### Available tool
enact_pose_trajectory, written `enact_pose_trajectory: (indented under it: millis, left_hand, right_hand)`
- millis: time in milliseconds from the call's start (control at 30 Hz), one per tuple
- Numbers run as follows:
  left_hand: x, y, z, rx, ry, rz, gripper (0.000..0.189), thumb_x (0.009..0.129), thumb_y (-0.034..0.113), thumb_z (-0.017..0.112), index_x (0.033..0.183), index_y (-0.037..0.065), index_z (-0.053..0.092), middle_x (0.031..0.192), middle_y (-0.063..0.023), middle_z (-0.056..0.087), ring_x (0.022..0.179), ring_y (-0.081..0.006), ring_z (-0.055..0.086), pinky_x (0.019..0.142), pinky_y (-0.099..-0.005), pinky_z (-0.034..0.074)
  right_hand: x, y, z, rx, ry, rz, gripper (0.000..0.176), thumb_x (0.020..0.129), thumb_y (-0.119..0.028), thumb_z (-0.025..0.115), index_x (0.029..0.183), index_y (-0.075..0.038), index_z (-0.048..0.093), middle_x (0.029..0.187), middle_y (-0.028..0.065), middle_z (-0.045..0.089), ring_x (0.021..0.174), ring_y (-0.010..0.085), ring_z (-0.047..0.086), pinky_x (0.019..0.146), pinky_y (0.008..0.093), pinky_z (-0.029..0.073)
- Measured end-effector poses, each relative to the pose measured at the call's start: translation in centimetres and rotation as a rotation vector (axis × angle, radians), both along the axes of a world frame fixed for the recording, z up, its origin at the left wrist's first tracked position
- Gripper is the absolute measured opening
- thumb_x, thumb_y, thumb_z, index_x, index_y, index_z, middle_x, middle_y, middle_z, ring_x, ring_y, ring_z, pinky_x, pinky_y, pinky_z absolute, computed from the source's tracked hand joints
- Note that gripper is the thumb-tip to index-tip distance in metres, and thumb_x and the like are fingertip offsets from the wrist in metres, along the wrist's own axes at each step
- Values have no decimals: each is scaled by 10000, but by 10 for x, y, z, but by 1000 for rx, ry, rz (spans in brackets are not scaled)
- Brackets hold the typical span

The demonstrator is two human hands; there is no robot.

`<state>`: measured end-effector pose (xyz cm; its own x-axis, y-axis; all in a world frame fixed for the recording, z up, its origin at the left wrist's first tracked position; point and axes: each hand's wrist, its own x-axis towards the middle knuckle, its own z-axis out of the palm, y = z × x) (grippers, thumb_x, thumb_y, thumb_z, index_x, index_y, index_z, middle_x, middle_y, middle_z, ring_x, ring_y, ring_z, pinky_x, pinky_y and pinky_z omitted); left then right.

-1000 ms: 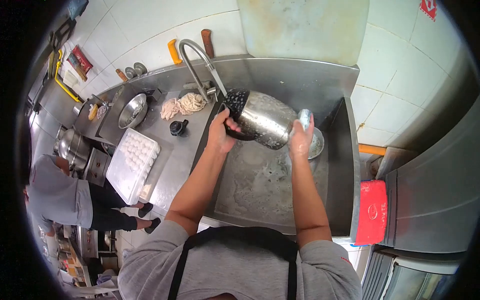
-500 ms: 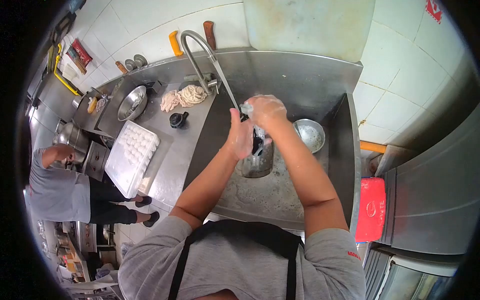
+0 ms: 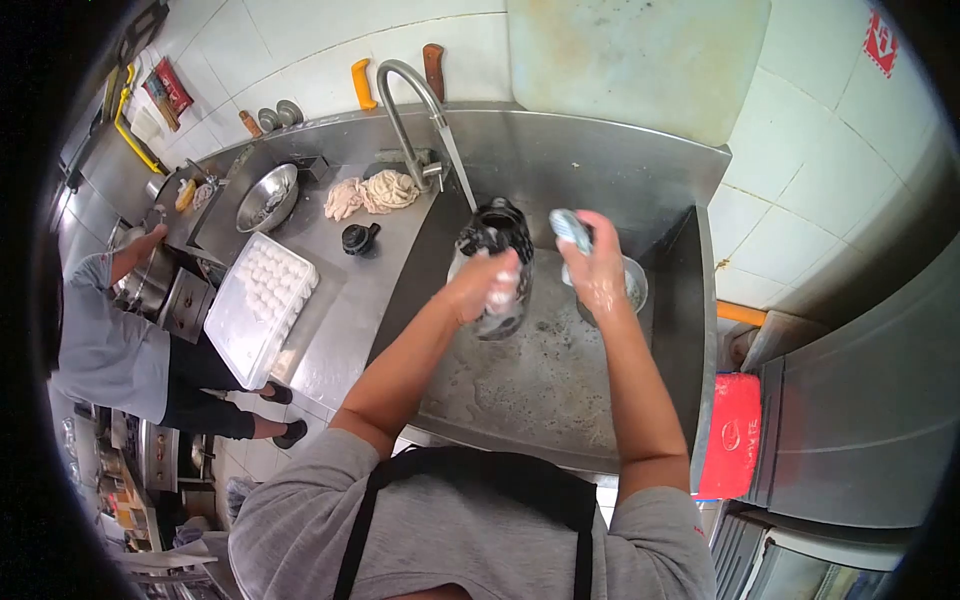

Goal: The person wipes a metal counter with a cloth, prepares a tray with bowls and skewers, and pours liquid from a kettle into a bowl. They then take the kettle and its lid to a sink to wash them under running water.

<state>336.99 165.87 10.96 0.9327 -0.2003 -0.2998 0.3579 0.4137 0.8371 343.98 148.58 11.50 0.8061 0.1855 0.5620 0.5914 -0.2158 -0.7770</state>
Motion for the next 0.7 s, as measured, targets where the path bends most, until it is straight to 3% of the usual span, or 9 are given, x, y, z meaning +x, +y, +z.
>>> enact_pose_trajectory:
  millis: [67, 167, 267, 300, 433, 533, 567, 667, 700]
  left_hand:
    - [-8, -19, -23, 378, -76, 61, 300, 823, 312, 554, 624, 144, 405, 513, 50, 354, 415, -72, 336, 365, -236, 252]
    - [-21, -29, -23, 364, -170, -98, 297, 833, 303, 545, 638, 131, 403, 532, 45, 377, 427, -57, 326, 377, -236, 253]
    - [-13, -28, -22, 360, -180, -55, 310, 839, 296, 537, 622, 127, 394, 523, 51, 356, 434, -53, 315, 373, -235, 240]
    - [-11, -25, -23, 354, -162, -23, 310, 840, 293, 535, 621, 126, 393, 523, 51, 357, 435, -52, 315, 370, -235, 238]
    - [-11, -16, -19, 523, -131, -9, 288, 843, 286, 533, 661, 110, 394, 541, 44, 376, 442, -53, 325, 367, -233, 249]
    - [6, 0, -25, 324, -109, 150, 298, 842, 293, 533, 662, 91, 407, 540, 32, 395, 442, -56, 334, 368, -237, 266]
    - [10, 10, -30, 238, -92, 108, 319, 835, 304, 540, 644, 75, 427, 537, 5, 423, 432, -72, 377, 367, -248, 291]
    - [28, 44, -47, 261, -139, 55, 327, 826, 308, 549, 635, 65, 442, 542, -27, 452, 427, -102, 429, 372, -266, 327]
    - [33, 52, -42, 227, -112, 156, 320, 818, 309, 555, 646, 60, 450, 547, -47, 467, 432, -142, 467, 382, -282, 363]
  right_hand:
    - [8, 15, 24, -182, -207, 132, 181, 704, -82, 576, 878, -99, 624, 1042, 80, 542, 956, 308, 503, 841, 383, 392]
    - [25, 40, 29, -737, -208, -57, 197, 688, -103, 575, 872, -138, 634, 1007, 37, 552, 928, 265, 503, 807, 365, 395]
    - [12, 67, 28, -814, -252, -130, 168, 650, -112, 596, 805, -152, 644, 941, 4, 558, 892, 233, 502, 781, 356, 400]
    - [12, 71, 30, -858, -264, 1, 188, 699, -131, 544, 846, -189, 645, 928, 22, 564, 918, 233, 492, 774, 362, 396]
    - [38, 86, 38, -984, -143, -95, 223, 711, -155, 532, 900, -200, 641, 993, 16, 566, 967, 229, 486, 814, 355, 391]
    - [30, 108, 38, -1082, -232, 178, 222, 713, -151, 530, 903, -192, 635, 1024, 27, 559, 1011, 220, 474, 848, 361, 381]
    - [38, 115, 40, -1129, -256, 256, 225, 714, -158, 535, 919, -176, 626, 1027, 44, 553, 1013, 235, 481, 863, 373, 379]
    - [78, 138, 32, -932, -181, 280, 271, 715, -177, 538, 975, -173, 611, 1025, 52, 551, 980, 263, 500, 861, 378, 387]
    - [81, 146, 39, -831, -117, 292, 290, 709, -177, 551, 994, -154, 598, 1037, 102, 542, 969, 288, 507, 860, 366, 390]
